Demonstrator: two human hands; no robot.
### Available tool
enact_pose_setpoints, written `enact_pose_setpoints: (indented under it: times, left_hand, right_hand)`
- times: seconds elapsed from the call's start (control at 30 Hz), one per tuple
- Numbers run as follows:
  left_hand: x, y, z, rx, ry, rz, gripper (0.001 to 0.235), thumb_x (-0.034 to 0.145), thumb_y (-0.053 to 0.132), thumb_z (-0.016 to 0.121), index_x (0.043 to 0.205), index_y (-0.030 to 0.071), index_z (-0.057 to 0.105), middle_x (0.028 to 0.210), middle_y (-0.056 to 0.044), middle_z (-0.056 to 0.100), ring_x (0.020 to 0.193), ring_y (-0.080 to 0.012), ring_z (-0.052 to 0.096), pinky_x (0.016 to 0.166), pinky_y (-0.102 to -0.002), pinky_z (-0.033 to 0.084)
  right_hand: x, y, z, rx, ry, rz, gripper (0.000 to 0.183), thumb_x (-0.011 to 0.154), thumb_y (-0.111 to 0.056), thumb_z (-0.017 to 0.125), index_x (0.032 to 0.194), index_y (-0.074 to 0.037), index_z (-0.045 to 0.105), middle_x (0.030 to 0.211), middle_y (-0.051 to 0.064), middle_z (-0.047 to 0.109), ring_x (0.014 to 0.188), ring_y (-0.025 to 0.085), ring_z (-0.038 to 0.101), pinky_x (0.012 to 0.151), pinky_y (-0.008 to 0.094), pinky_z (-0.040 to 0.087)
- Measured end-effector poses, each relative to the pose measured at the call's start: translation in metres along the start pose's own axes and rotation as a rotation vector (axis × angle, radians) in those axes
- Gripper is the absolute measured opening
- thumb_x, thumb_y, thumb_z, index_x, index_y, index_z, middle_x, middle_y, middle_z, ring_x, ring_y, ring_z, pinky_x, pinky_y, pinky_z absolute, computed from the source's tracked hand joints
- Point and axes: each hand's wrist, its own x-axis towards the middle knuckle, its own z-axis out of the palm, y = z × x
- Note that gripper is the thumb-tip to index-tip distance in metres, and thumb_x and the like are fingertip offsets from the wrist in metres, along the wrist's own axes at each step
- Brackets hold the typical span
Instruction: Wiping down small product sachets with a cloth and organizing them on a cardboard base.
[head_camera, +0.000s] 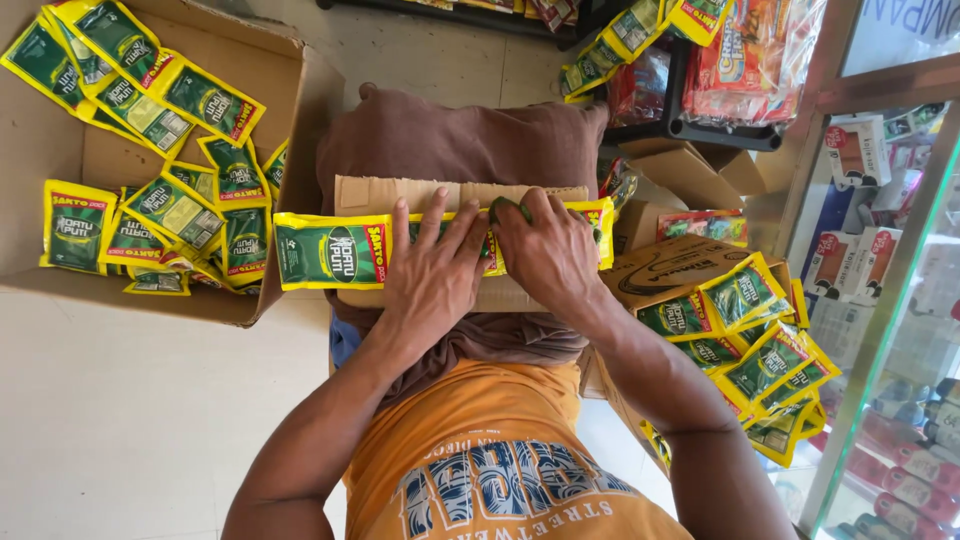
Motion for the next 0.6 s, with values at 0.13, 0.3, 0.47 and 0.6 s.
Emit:
enact_pose_setpoints:
  times: [0.13,0.3,0.47,0.6]
  left_hand:
    - [0.001,-0.003,0.001,-0.006,-0.012,-0.005,0.049,0.104,0.044,0.048,0.144,0.018,0.058,0.152,-0.005,0.055,0.152,-0.0331,0.028,0.12,-0.067,0.005]
    - [0.0,-0.001,0.002,-0.019,-0.023,0.009,0.049,0.104,0.043,0.049,0.145,0.018,0.057,0.154,-0.006,0.053,0.152,-0.033,0.029,0.121,-0.067,0.004]
    - [-0.001,0.0,0.0,0.004,-0.034,0.004,0.049,0.104,0.044,0.048,0.144,0.017,0.057,0.151,-0.005,0.055,0.153,-0.0327,0.028,0.121,-0.066,0.0]
    - [-0.002,-0.002,0.001,-0.009,-0.015,-0.006,0.049,0.103,0.044,0.049,0.144,0.018,0.058,0.152,-0.006,0.055,0.152,-0.0324,0.028,0.121,-0.066,0.002]
  right_hand:
    - [-0.016,-0.003,-0.015,0.041,-0.113,-0.072,0.017,0.099,-0.024,0.06,0.099,-0.016,0.075,0.086,0.006,0.054,0.077,0.028,0.07,0.059,0.04,0.058]
    - [-0.012,-0.006,-0.019,0.024,-0.199,-0.076,0.024,0.102,-0.022,0.052,0.095,-0.017,0.074,0.083,0.005,0.054,0.074,0.025,0.07,0.059,0.037,0.057]
    - [0.008,0.004,0.0,-0.038,-0.044,-0.033,0.022,0.101,-0.032,0.058,0.102,-0.016,0.073,0.086,0.007,0.053,0.078,0.031,0.07,0.059,0.044,0.059]
    - [-0.001,0.0,-0.006,0.029,-0.076,-0.015,0.026,0.105,-0.033,0.054,0.104,-0.015,0.073,0.085,0.007,0.052,0.078,0.03,0.07,0.061,0.044,0.059]
